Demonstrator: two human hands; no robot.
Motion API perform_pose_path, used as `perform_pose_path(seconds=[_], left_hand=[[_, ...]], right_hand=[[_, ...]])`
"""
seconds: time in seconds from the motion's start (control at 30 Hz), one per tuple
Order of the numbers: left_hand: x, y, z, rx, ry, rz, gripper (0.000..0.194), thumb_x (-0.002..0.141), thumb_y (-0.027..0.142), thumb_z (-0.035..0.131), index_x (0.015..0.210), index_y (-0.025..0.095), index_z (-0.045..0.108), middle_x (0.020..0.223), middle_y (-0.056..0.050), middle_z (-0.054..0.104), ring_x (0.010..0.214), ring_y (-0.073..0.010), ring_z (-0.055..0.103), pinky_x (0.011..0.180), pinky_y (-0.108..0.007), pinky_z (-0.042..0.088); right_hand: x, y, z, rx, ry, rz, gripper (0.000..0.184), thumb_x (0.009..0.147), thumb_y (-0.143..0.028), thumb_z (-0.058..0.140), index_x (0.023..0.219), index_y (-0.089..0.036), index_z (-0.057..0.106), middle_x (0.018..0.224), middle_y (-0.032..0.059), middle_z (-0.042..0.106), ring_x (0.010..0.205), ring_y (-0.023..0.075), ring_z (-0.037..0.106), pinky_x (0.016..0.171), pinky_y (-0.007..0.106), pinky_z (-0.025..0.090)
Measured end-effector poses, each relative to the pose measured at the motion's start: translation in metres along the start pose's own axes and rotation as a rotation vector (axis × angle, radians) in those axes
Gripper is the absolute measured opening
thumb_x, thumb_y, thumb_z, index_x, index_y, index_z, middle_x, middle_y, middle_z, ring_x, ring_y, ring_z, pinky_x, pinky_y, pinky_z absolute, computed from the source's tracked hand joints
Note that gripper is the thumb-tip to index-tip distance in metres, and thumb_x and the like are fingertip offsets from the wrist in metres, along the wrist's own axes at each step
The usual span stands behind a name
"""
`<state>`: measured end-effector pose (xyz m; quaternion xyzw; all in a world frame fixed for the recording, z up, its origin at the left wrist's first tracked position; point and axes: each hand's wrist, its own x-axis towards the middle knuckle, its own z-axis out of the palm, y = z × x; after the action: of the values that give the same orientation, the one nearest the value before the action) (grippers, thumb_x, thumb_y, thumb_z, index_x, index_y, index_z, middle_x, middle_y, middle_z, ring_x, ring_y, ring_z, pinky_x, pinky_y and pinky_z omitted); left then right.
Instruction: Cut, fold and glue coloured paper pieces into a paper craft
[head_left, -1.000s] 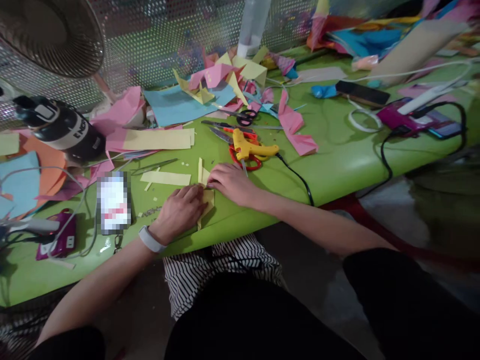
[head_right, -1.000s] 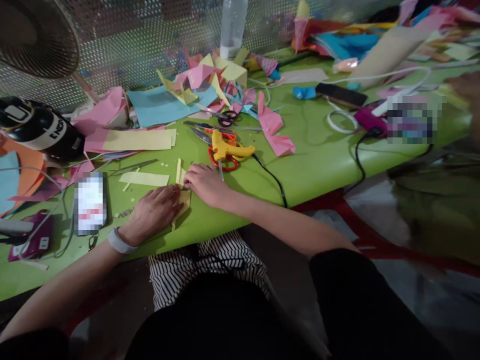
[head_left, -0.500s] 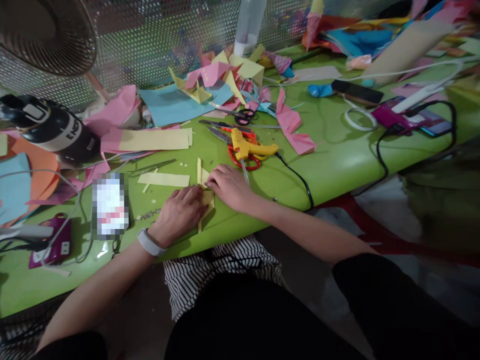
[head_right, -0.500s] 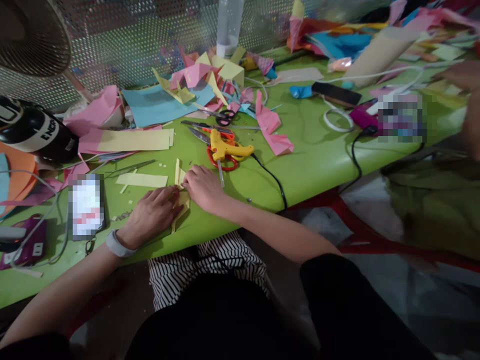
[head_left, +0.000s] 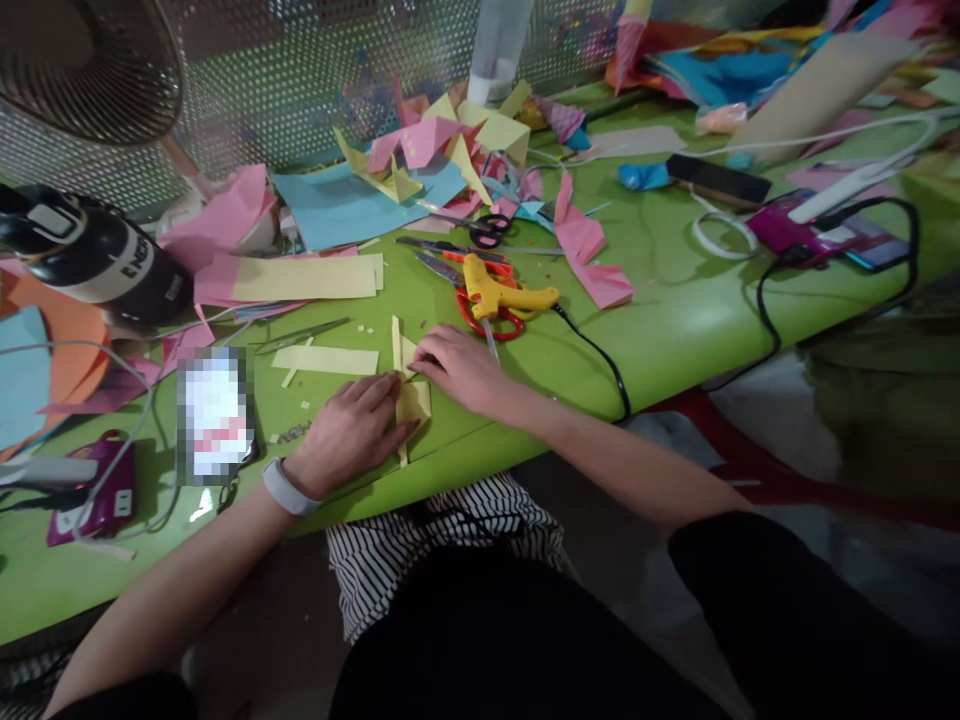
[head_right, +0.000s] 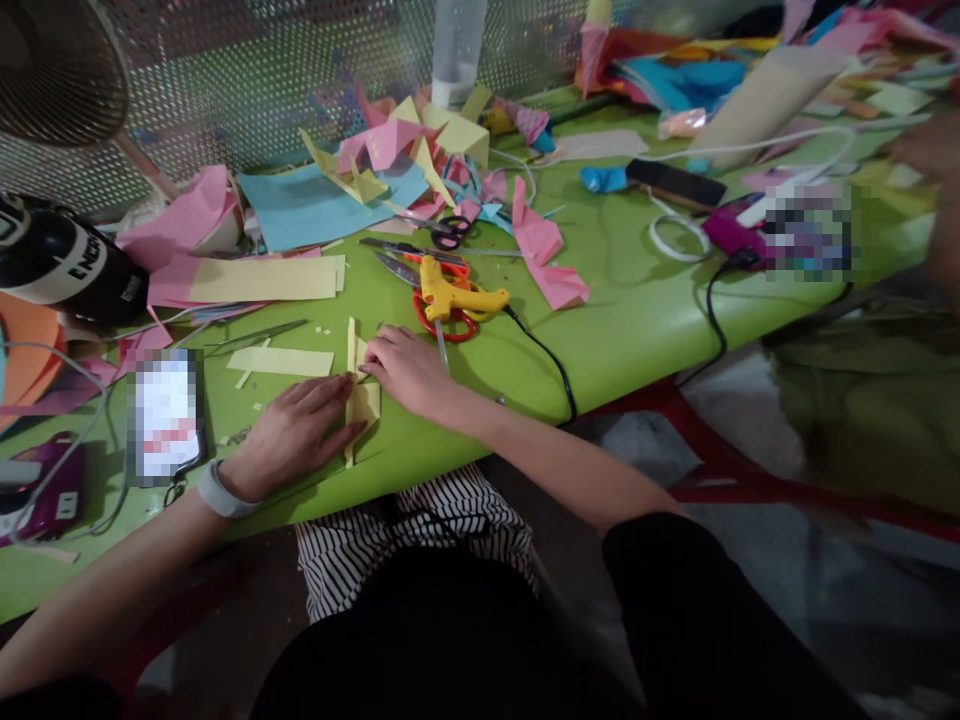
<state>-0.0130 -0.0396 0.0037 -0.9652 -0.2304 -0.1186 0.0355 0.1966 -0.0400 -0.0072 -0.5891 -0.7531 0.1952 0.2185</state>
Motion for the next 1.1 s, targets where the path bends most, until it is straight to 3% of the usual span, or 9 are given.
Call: perform_pose_path(seconds=[0.2,0.5,0.83,1.1], left_hand=[[-0.0007,-0.006,-0.003,-0.01,0.014,0.068,0.038,0.1,0.039,0.05,0.112,0.006,0.066,0.119,-0.018,0.07,0.105,-0.0276,0.069,0.089,-0.042,0.06],[-0.0004,-0.0023,-0.0022,-0.039,0.034,0.042,0.038,0.098,0.035,0.053,0.12,0.005,0.061,0.123,-0.021,0.068,0.108,-0.0295,0.068,0.088,-0.044,0.059],[0.0005,-0.0021,-0.0063,0.027,-0.023,0.045,0.025,0.098,0.032,0.052,0.109,0.015,0.067,0.124,-0.016,0.068,0.106,-0.0263,0.068,0.081,-0.041,0.058],[0.0024,-0.0023,-0.0062,0.028,-0.018,0.039,0.033,0.099,0.036,0.049,0.112,0.011,0.065,0.121,-0.017,0.07,0.105,-0.0274,0.068,0.08,-0.041,0.058]], right_hand=[[-0.0054,-0.004,0.0053,-0.021,0.016,0.04,0.009,0.095,-0.021,0.06,0.09,-0.016,0.065,0.1,0.0089,0.063,0.095,0.0215,0.059,0.082,0.037,0.048],[-0.004,-0.0074,0.0074,-0.09,0.02,0.075,0.011,0.096,-0.021,0.057,0.091,-0.016,0.066,0.101,0.0105,0.064,0.094,0.023,0.059,0.08,0.038,0.049],[-0.0042,-0.0047,0.0083,-0.048,0.059,0.046,0.01,0.095,-0.022,0.057,0.089,-0.017,0.064,0.098,0.0094,0.064,0.093,0.0236,0.059,0.081,0.04,0.047],[-0.0029,-0.0072,0.0075,-0.049,0.035,0.073,0.011,0.096,-0.022,0.056,0.092,-0.016,0.065,0.1,0.0105,0.064,0.094,0.0237,0.059,0.081,0.04,0.048]])
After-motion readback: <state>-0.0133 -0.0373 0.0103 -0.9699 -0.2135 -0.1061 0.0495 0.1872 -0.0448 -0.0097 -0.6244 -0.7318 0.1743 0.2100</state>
